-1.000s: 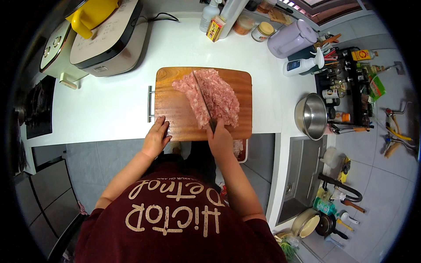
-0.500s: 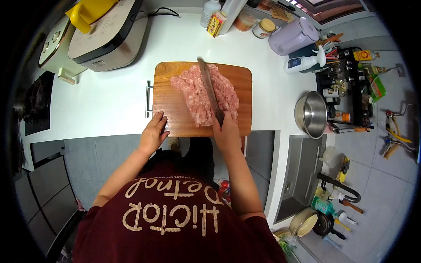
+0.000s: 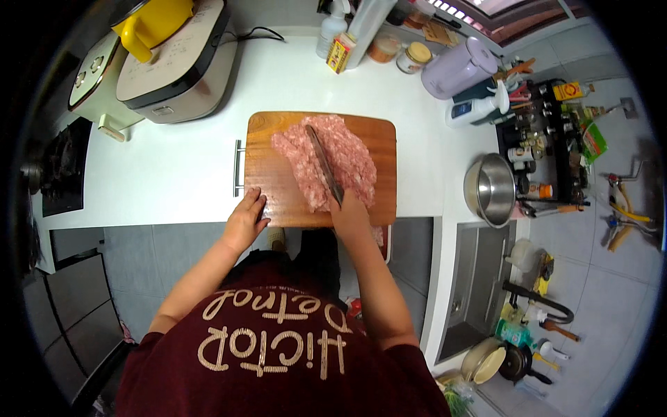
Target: The person chops raw meat on a wooden cutting board using a cleaver.
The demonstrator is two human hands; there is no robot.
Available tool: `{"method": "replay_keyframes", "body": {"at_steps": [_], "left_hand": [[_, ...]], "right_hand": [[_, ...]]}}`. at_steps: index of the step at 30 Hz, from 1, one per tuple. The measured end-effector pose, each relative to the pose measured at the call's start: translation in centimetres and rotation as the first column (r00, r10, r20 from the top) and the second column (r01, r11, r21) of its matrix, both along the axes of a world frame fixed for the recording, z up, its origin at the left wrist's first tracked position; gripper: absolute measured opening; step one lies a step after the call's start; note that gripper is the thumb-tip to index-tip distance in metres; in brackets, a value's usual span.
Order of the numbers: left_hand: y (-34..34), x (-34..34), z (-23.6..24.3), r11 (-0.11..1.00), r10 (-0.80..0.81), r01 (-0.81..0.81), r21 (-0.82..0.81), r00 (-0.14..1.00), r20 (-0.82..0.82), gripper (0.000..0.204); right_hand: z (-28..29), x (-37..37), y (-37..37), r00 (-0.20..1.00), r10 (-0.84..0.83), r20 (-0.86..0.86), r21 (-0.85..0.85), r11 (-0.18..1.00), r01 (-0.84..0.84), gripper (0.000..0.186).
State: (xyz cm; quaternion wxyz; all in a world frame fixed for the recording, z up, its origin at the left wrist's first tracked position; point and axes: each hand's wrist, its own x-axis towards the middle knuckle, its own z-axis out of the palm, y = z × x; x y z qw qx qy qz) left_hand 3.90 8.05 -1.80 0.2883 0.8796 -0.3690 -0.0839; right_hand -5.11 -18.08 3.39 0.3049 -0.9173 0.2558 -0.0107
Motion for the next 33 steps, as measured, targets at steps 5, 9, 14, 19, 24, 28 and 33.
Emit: {"method": "replay_keyframes", "body": {"at_steps": [5, 9, 14, 19, 24, 28, 33], "left_hand": [[-0.1, -0.1, -0.1, 0.999, 0.032, -0.031, -0.023, 0.999, 0.016, 0.054], [0.0, 0.3, -0.1, 1.0, 0.024, -0.024, -0.009, 1.0, -0.003, 0.054], [-0.2, 0.0, -0.2, 0.999, 0.045, -0.045, -0.014, 0.999, 0.012, 0.055], [0.2, -0.1, -0.4, 0.999, 0.033, -0.033, -0.005, 0.999, 0.006, 0.055], [-0.1, -0.1, -0.1, 0.999, 0.04, -0.04, -0.005, 0.999, 0.001, 0.055], [0.0, 0.0, -0.3, 0.999, 0.046, -0.045, -0.029, 0.999, 0.028, 0.055], [-0.2, 0.3, -0.3, 0.999, 0.035, -0.035, -0.012, 0.999, 0.016, 0.054]], "right_hand": [[2.1, -0.8, 1.4, 0.98, -0.029, 0.197, 0.082, 0.997, 0.013, 0.031], [-0.1, -0.4, 0.0, 0.999, 0.028, 0.023, 0.018, 0.999, -0.028, 0.031], [0.3, -0.9, 1.1, 1.0, 0.004, 0.015, 0.062, 0.998, -0.004, 0.034], [2.4, -0.2, 0.3, 0.995, 0.008, 0.1, 0.054, 0.998, -0.014, 0.035], [-0.1, -1.5, -1.0, 0.997, -0.049, -0.06, 0.021, 0.998, 0.051, 0.033], [2.1, -0.7, -0.7, 0.994, -0.041, 0.106, 0.151, 0.988, 0.025, 0.033], [0.4, -0.5, -0.5, 1.0, 0.014, 0.022, -0.001, 1.0, -0.014, 0.031]]}}
